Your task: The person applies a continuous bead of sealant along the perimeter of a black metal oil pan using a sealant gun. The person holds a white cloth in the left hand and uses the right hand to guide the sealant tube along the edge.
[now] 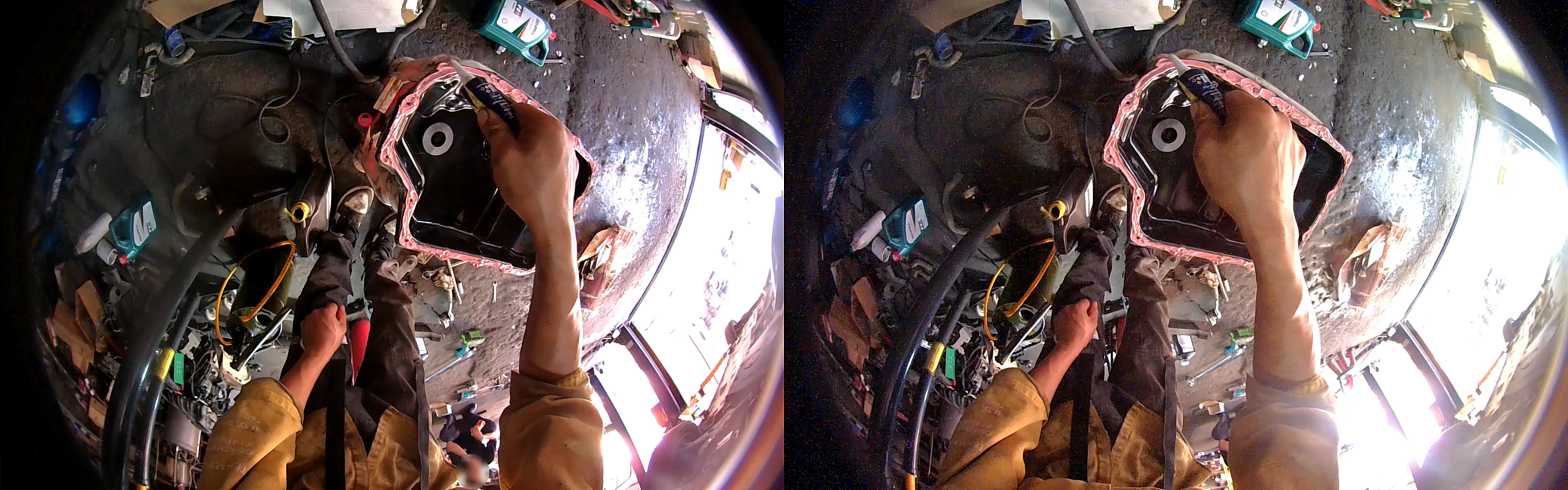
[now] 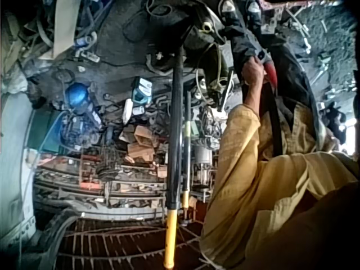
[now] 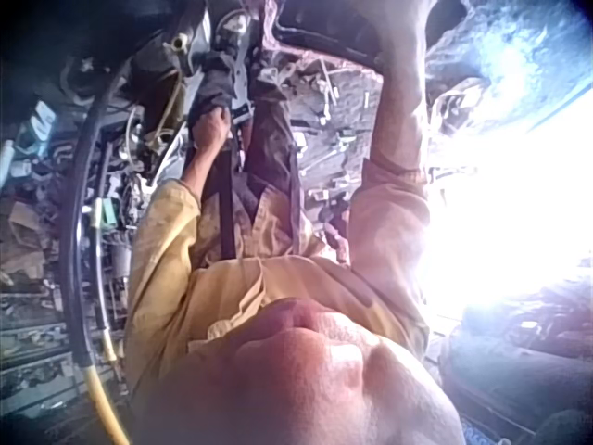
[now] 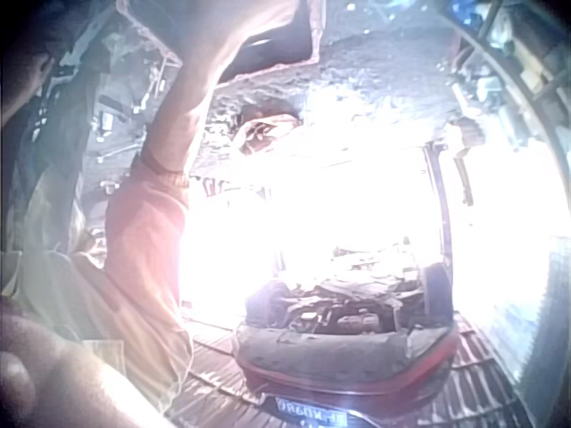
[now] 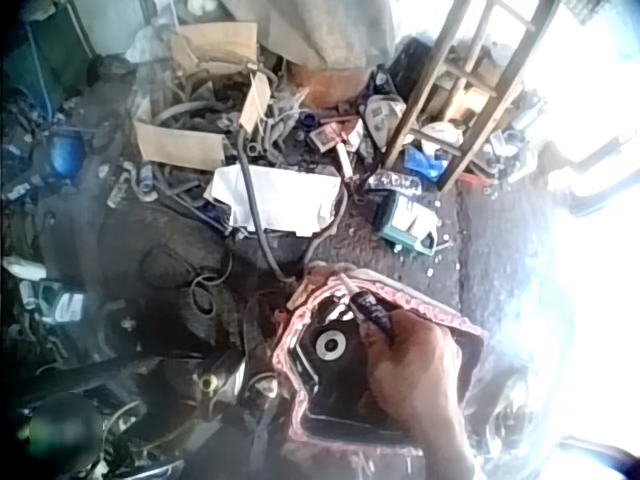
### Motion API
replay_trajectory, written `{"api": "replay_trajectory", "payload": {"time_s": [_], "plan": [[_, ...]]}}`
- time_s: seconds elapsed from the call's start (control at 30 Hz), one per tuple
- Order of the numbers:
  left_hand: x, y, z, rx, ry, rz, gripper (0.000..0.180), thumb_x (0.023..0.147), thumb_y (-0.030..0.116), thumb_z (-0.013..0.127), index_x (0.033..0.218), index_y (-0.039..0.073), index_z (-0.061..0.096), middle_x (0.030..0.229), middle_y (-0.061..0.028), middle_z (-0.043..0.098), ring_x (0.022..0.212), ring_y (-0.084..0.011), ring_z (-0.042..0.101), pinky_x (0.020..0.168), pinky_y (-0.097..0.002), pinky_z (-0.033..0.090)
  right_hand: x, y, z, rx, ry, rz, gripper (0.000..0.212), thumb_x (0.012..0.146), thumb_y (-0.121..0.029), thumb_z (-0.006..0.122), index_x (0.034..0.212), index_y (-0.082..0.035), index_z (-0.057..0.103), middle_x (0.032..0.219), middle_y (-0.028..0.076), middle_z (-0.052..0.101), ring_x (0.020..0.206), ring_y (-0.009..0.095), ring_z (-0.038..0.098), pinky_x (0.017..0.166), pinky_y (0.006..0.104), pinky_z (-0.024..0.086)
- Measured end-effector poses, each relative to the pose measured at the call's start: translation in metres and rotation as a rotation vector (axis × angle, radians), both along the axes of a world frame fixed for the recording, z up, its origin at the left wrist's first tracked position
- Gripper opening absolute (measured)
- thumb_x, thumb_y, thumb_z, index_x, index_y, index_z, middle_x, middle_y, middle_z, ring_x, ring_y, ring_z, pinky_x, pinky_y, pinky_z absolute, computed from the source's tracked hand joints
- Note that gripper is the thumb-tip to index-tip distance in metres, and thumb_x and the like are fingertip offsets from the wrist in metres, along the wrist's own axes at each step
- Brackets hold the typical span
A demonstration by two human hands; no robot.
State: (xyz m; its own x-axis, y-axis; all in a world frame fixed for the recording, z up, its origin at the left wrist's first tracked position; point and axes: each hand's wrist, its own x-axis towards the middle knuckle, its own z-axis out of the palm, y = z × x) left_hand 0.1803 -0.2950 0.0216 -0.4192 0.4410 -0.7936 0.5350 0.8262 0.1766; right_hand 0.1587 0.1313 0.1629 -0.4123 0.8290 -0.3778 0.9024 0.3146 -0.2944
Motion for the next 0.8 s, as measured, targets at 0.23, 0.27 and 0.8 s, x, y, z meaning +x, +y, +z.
{"api": "replay_trajectory", "payload": {"time_s": [0.23,0.27,0.8], "plan": [[0.001,0.001,0.000,0.014,0.000,0.005,0.034,0.092,0.034,0.062,0.074,0.005,0.068,0.073,-0.0204,0.069,0.069,-0.0424,0.068,0.063,-0.0529,0.055,0.000,-0.005,0.004,-0.065,0.017,0.028,0.035,0.090,-0.039,0.066,0.086,-0.004,0.070,0.081,0.024,0.068,0.085,0.046,0.065,0.076,0.0518,0.051],[0.001,0.000,0.000,0.014,-0.001,0.003,0.034,0.092,0.034,0.062,0.074,0.005,0.068,0.073,-0.0205,0.069,0.069,-0.0424,0.068,0.063,-0.0528,0.055,0.000,-0.006,0.004,-0.060,0.020,0.032,0.035,0.090,-0.038,0.066,0.086,-0.004,0.070,0.080,0.024,0.068,0.084,0.046,0.065,0.075,0.0519,0.051],[0.002,-0.004,-0.003,-0.003,-0.007,0.023,0.035,0.092,0.036,0.061,0.075,0.006,0.066,0.072,-0.0221,0.067,0.071,-0.0442,0.067,0.063,-0.0557,0.052,0.002,-0.018,0.003,-0.046,0.057,0.070,0.031,0.088,-0.034,0.069,0.081,-0.004,0.068,0.073,0.023,0.066,0.077,0.045,0.065,0.069,0.0526,0.050]]}}
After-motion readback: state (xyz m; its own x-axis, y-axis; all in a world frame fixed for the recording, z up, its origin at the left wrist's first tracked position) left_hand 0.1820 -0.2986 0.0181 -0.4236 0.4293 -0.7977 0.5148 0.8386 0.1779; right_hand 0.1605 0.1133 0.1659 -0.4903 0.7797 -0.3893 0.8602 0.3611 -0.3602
